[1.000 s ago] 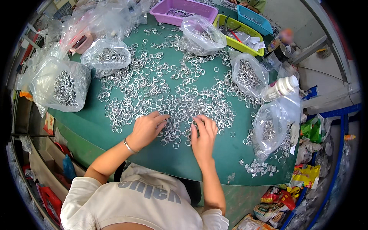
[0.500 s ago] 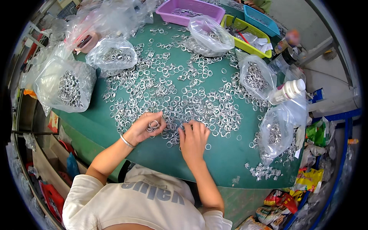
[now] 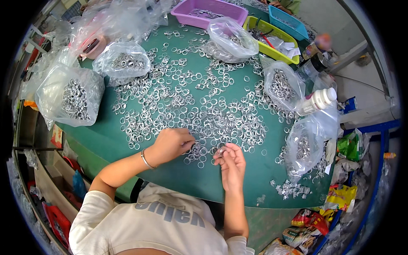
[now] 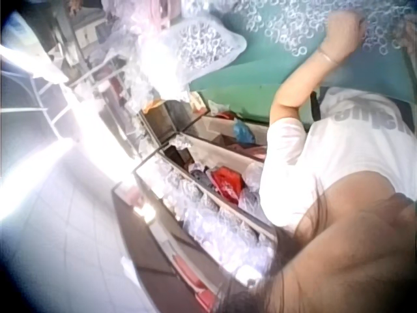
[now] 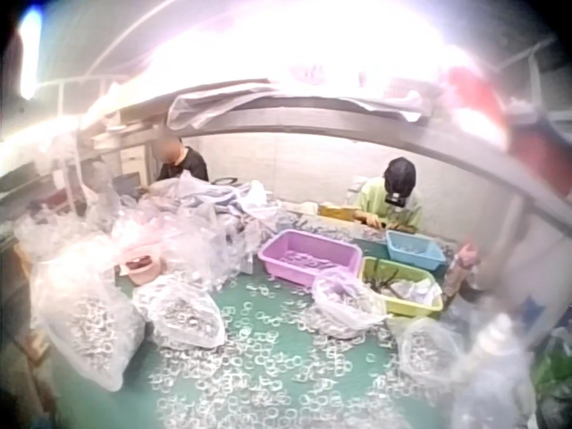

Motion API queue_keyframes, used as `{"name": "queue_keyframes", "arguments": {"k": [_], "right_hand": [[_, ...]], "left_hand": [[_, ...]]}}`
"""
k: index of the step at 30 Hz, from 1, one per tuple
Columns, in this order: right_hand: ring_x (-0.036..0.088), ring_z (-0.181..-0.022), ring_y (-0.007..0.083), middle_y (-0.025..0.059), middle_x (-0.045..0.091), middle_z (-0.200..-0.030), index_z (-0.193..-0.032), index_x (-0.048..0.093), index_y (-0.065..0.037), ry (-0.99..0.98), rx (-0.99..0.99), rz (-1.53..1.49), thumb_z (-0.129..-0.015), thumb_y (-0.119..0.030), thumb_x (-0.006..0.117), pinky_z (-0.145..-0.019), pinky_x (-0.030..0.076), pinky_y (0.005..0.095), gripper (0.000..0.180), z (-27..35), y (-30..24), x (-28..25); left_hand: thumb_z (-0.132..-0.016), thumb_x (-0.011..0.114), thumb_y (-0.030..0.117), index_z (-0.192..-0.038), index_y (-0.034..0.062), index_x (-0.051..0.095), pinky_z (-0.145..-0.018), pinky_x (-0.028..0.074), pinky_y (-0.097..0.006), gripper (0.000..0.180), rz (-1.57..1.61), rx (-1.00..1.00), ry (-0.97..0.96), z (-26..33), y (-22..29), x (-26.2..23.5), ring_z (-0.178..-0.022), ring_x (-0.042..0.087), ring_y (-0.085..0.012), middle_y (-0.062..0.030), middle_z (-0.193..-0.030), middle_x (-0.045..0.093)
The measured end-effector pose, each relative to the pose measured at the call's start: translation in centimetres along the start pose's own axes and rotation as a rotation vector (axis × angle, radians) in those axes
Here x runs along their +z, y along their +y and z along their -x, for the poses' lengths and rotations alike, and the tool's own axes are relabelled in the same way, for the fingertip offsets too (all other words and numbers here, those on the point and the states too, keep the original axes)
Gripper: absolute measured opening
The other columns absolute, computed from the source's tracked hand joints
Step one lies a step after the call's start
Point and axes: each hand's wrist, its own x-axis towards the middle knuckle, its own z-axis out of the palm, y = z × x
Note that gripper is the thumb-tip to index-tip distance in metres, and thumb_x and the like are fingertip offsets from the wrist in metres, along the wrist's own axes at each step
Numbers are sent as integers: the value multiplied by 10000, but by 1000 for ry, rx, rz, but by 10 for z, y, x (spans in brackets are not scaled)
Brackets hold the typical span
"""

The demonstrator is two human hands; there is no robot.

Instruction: The person sorts through a large pile of small metal rings on a green workstation by hand, picking up individual rings to check them and placing some into small plastic bags.

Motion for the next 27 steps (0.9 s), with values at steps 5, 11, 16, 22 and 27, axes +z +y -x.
{"name": "queue_keyframes", "arguments": {"k": [5, 11, 16, 22, 27], "right_hand": [[578, -774, 163, 85, 596, -995, -1158, 557, 10, -147, 149, -104, -964, -54, 491, -623, 450, 255, 215, 7, -2, -6], [543, -716, 128, 63, 592, -949, -1145, 576, 30, -157, 190, 280, -952, -86, 549, -592, 426, 242, 227, 18, 6, 21], [553, -668, 133, 42, 606, -855, -1030, 655, -24, -125, -151, 931, -892, -120, 651, -572, 430, 260, 169, 2, 14, 27], [622, -652, 300, 93, 639, -813, -889, 659, -75, -81, -464, 1471, -822, -217, 708, -557, 466, 400, 164, -20, 37, 51], [598, -591, 281, 96, 630, -771, -873, 658, -69, -33, -340, 1396, -848, -142, 664, -530, 445, 394, 78, -18, 19, 38]], "left_hand": [[-924, 594, 147, -813, 32, 661, -461, 352, -209, 173, 1230, -540, -262, 7, 4, -12, -518, 460, -41, 19, -656, 588], [-895, 616, 129, -889, 23, 644, -461, 349, -197, 110, 1447, -748, -326, 44, 22, 4, -516, 468, -54, -1, -659, 583], [-864, 632, 93, -861, -12, 662, -533, 465, -269, 109, 529, -468, 55, 49, 25, 1, -553, 560, -90, -18, -709, 643], [-959, 565, 193, -928, 14, 665, -497, 425, -217, 208, 1575, -872, -33, 53, 9, -8, -651, 590, -99, -6, -736, 620], [-977, 548, 241, -945, 17, 656, -479, 389, -210, 251, 1706, -1054, 92, 63, 16, -13, -618, 545, -105, -1, -727, 581]]}}
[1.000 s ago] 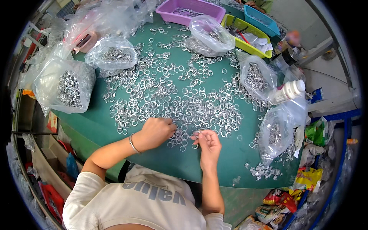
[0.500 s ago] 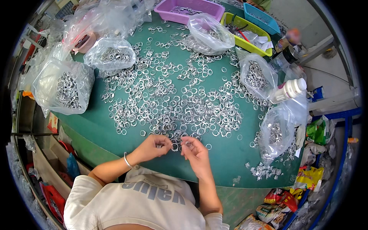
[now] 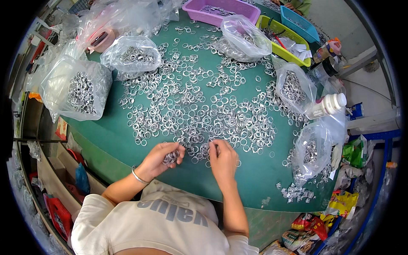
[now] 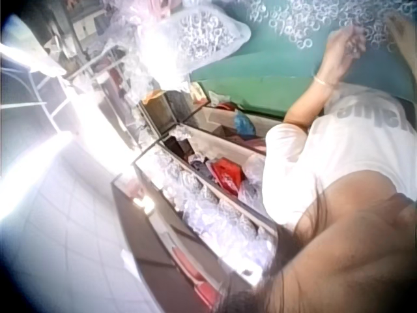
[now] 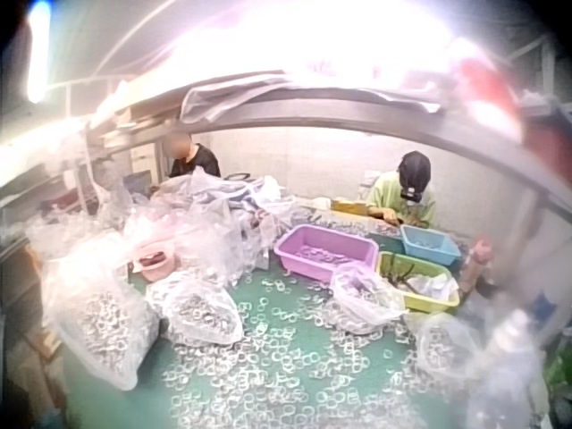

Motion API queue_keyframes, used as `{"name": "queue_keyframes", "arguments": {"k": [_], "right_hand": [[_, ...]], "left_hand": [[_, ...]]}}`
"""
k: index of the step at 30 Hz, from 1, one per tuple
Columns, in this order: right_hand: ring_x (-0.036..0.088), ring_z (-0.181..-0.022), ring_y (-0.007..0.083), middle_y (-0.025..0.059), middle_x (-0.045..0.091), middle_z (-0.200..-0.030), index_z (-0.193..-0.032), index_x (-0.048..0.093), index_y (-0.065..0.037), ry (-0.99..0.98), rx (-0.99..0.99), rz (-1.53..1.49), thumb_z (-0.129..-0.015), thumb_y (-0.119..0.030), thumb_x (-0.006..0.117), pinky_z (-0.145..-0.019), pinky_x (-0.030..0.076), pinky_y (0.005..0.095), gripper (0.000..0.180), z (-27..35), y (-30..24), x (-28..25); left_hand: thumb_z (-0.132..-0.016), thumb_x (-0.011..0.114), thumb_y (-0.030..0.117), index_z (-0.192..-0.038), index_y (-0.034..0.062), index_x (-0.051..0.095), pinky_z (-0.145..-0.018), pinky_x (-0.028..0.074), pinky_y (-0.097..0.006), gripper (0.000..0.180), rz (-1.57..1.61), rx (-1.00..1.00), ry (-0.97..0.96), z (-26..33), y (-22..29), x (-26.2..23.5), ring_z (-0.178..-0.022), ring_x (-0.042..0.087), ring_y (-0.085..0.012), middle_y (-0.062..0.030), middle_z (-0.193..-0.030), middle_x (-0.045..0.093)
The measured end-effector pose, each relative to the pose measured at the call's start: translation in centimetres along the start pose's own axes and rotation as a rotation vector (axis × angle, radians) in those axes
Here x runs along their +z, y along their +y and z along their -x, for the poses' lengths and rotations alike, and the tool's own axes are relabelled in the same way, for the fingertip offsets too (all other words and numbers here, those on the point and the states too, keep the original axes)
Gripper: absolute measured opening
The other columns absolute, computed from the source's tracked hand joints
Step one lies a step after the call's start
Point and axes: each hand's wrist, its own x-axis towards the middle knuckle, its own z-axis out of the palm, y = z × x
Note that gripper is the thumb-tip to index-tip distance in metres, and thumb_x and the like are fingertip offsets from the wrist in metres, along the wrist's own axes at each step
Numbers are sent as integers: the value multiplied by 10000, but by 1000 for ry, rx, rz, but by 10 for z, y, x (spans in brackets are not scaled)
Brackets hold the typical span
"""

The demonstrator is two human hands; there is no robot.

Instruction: The person sorts through a large pile of small metal rings on a green workstation by hand, picking up individual rings to check them and placing some into small plastic bags.

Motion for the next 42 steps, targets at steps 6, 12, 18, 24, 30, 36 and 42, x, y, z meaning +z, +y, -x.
{"name": "queue_keyframes", "arguments": {"k": [6, 12, 18, 24, 30, 36, 42], "right_hand": [[570, -617, 275, 128, 589, -805, -1099, 612, -51, -1, 24, -112, -882, -94, 619, -541, 443, 379, 221, 16, -3, -14], [595, -840, 301, 130, 611, -991, -1067, 632, -15, -184, -389, -223, -832, -46, 640, -738, 460, 372, 237, 29, -40, -13], [529, -878, 279, 89, 595, -961, -862, 628, -34, 105, -285, 210, -789, -105, 695, -745, 378, 397, 122, -7, -14, 20], [549, -863, 271, 61, 610, -908, -878, 615, -28, -11, -161, -91, -760, -48, 696, -785, 414, 384, 144, 1, -13, 7], [593, -919, 234, 86, 643, -992, -958, 657, -15, -385, -325, -169, -760, 9, 679, -799, 467, 330, 200, 18, -27, -17], [570, -1023, 297, 114, 615, -1086, -1010, 657, -15, -91, -216, -186, -778, -27, 694, -879, 442, 372, 235, -11, -1, -12], [576, -921, 301, 130, 622, -995, -957, 660, -3, 253, -181, -31, -797, 19, 659, -833, 454, 373, 161, -12, 15, -16]], "left_hand": [[-979, 549, 262, -1000, 14, 655, -487, 402, -228, 270, 86, -185, -222, -1, -18, -19, -605, 514, -101, -2, -710, 563], [-966, 558, 276, -1017, 25, 659, -736, 567, -302, 275, 264, -311, -110, 6, -26, 15, -827, 667, -181, -56, -893, 675], [-945, 581, 154, -1045, 11, 662, -671, 562, -255, 193, 55, -242, -207, 0, -33, -2, -774, 654, -152, -65, -881, 660], [-953, 585, 209, -1132, 12, 641, -737, 581, -290, 271, 73, -154, -202, 3, -38, -17, -901, 680, -190, -94, -1018, 679], [-969, 551, 335, -1084, 12, 640, -749, 585, -308, 354, 140, -274, -170, 2, -32, -2, -962, 676, -217, -111, -1054, 679], [-951, 577, 186, -1065, 23, 660, -666, 543, -250, 216, 178, -210, -249, -4, -37, -3, -810, 643, -135, -44, -886, 645], [-936, 573, 91, -1041, 28, 683, -614, 456, -202, 165, -168, 148, -73, 1, -34, 10, -741, 581, -79, -19, -881, 639]]}}
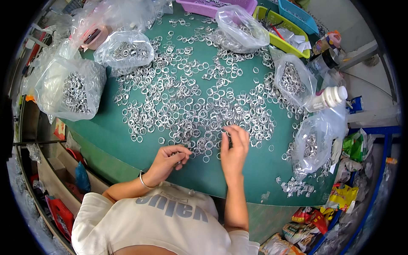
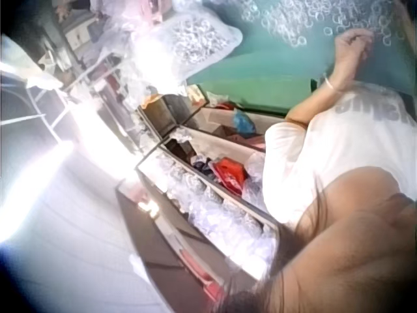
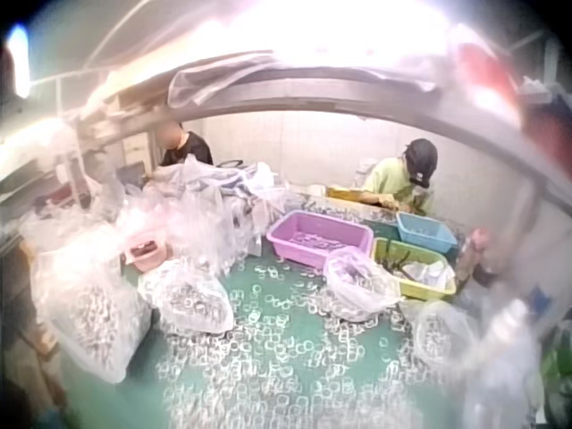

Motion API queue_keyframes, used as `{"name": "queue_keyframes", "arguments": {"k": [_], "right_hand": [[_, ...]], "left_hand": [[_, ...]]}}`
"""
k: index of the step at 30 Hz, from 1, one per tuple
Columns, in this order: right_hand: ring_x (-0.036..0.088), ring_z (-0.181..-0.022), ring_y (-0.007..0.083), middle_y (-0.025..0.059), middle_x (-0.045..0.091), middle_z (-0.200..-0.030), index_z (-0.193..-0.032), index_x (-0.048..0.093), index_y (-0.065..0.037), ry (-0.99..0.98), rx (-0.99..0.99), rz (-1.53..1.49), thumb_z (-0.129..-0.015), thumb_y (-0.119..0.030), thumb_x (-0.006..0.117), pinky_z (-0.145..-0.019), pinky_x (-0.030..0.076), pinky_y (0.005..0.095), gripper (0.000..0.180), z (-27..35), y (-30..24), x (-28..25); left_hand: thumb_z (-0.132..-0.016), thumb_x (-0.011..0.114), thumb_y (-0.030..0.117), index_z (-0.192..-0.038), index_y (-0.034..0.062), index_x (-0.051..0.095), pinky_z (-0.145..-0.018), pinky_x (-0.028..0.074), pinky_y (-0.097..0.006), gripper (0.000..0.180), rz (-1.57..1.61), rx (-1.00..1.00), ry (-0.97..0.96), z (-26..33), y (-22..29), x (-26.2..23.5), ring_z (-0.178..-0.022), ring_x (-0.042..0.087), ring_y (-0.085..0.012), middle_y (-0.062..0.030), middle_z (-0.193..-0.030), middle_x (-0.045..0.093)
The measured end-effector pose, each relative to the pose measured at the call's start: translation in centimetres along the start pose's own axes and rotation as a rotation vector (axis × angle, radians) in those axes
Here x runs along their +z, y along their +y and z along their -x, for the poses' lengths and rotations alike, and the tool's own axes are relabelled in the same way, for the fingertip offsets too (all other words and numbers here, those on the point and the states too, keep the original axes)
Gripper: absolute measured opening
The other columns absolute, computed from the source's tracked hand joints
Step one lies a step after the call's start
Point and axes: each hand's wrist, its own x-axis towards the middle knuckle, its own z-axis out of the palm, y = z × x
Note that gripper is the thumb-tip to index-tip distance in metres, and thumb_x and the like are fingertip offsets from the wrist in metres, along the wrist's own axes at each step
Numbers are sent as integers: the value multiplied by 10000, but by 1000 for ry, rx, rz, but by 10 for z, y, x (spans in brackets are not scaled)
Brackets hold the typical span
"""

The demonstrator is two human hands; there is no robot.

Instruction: The person sorts through a large pile of small metal rings on a green workstation by hand, picking up individual rings to check them and placing some into small plastic bags.

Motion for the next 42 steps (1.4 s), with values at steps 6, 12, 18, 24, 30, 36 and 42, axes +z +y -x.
{"name": "queue_keyframes", "arguments": {"k": [6, 12, 18, 24, 30, 36, 42], "right_hand": [[582, -890, 292, 115, 627, -961, -975, 671, -18, -351, 70, -250, -777, -3, 685, -798, 460, 373, 199, 53, -8, -30], [522, -913, 243, 65, 576, -1016, -1029, 677, -84, -769, -217, -109, -704, -65, 738, -772, 402, 355, 331, 76, -26, -44], [531, -830, 242, 57, 567, -973, -1024, 685, -83, -633, -195, -118, -699, -59, 754, -714, 423, 346, 333, 89, -11, -22], [591, -921, 260, 85, 603, -1014, -1001, 679, -42, -369, -65, -306, -701, -58, 773, -790, 464, 361, 315, 76, -29, -16], [453, -1236, 342, 150, 551, -1279, -1180, 623, -59, -25, 24, 59, -787, -141, 709, -1041, 304, 445, 411, -7, 8, -38], [286, -1345, 435, 150, 365, -1447, -1275, 561, -92, -222, -42, 387, -831, -390, 690, -1060, 181, 647, 550, -13, 37, -3], [306, -1340, 422, 119, 404, -1422, -1289, 538, -92, -500, -155, 207, -824, -317, 697, -1064, 216, 620, 540, 29, 3, -21]], "left_hand": [[-911, 617, 93, -986, 1, 697, -648, 458, -203, 143, -532, 126, -15, 11, 2, -7, -720, 547, -38, -5, -862, 676], [-897, 639, 78, -978, -13, 692, -666, 477, -219, 133, -616, 141, -7, 16, -4, -11, -741, 567, -47, -16, -843, 683], [-951, 571, 118, -1046, -8, 681, -648, 486, -222, 192, -458, -183, -45, 17, 11, -9, -767, 601, -90, -55, -889, 677], [-979, 542, 191, -1171, -12, 613, -721, 551, -259, 289, 263, -445, -113, 6, 13, 3, -938, 655, -151, -89, -1073, 659], [-982, 545, 246, -1009, 8, 639, -501, 374, -198, 258, 290, -470, -161, -6, 0, 0, -636, 461, -93, -25, -797, 550], [-979, 546, 274, -917, 25, 642, -488, 377, -193, 274, 440, -455, -319, -10, -10, -14, -641, 495, -108, -54, -802, 577], [-970, 554, 208, -1047, 22, 652, -493, 405, -198, 224, 253, -407, -120, 3, 0, -3, -662, 539, -110, -65, -876, 632]]}}
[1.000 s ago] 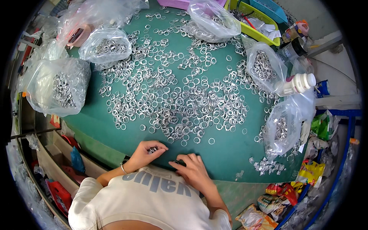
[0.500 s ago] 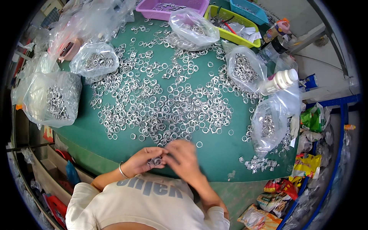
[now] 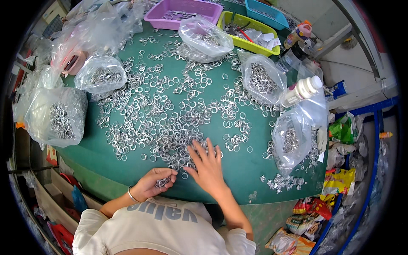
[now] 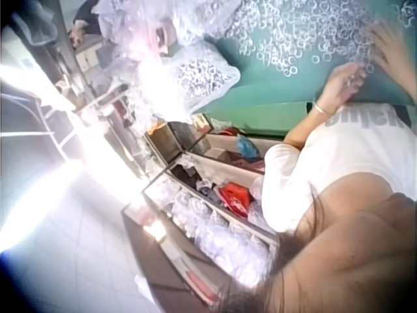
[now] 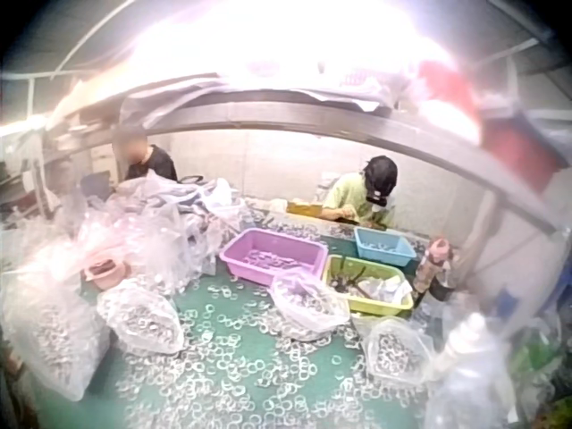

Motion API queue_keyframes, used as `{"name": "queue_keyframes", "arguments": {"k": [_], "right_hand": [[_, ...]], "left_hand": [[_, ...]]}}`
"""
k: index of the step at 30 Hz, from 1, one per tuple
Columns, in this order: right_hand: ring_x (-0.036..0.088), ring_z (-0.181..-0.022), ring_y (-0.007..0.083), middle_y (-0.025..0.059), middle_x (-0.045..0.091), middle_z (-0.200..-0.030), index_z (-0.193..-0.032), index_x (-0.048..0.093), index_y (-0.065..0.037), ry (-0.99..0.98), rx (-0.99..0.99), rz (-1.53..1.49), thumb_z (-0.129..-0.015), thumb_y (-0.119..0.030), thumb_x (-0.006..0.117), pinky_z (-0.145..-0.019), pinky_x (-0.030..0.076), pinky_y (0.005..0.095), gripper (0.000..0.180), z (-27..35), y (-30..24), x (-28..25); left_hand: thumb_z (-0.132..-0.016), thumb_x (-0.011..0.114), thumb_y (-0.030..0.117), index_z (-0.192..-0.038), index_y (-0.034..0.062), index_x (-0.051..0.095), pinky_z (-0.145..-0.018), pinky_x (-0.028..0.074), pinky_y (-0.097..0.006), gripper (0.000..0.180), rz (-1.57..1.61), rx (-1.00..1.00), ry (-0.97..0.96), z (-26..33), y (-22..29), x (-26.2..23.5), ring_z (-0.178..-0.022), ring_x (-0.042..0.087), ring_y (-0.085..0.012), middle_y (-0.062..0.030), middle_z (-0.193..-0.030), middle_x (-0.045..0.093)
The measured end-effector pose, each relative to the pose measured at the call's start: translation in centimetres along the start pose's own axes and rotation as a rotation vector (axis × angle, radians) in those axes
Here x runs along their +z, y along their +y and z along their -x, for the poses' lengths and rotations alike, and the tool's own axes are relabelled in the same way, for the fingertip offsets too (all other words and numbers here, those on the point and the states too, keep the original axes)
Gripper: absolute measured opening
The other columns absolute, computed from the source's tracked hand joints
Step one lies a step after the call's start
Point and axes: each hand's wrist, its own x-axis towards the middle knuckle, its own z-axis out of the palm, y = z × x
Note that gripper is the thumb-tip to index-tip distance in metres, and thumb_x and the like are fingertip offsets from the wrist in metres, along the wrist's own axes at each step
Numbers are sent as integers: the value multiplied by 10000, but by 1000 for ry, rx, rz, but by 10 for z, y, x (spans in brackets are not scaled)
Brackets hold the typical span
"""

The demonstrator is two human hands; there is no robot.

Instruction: The person sorts through a large pile of small metal rings on a green workstation by hand, picking up individual rings to check them and placing some into small plastic bags.

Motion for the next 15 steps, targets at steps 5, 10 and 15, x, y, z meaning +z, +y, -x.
{"name": "queue_keyframes", "arguments": {"k": [5, 10, 15], "right_hand": [[409, -1290, 334, 44, 533, -1308, -1145, 633, -100, -21, -134, -63, -785, -165, 720, -1062, 248, 572, 376, 25, -1, -3], [510, -1172, 276, 10, 641, -1120, -986, 694, -111, 150, -33, -1, -761, -112, 733, -1062, 244, 545, 228, 33, 12, -13], [554, -1021, 259, 37, 650, -973, -930, 700, -82, 392, 178, -46, -761, -74, 729, -965, 322, 443, 172, 21, 13, -15]], "left_hand": [[-961, 535, 94, -1198, -10, 604, -504, 411, -203, 268, -83, 116, 1, 7, -3, -2, -678, 551, -106, -80, -968, 659], [-958, 533, 85, -1231, -11, 582, -529, 424, -198, 293, -179, 194, 67, 14, -5, 1, -717, 572, -96, -107, -1146, 650], [-950, 543, 67, -1243, -5, 570, -547, 430, -203, 303, -112, 199, 47, 16, -10, -2, -752, 572, -89, -97, -1135, 651]]}}
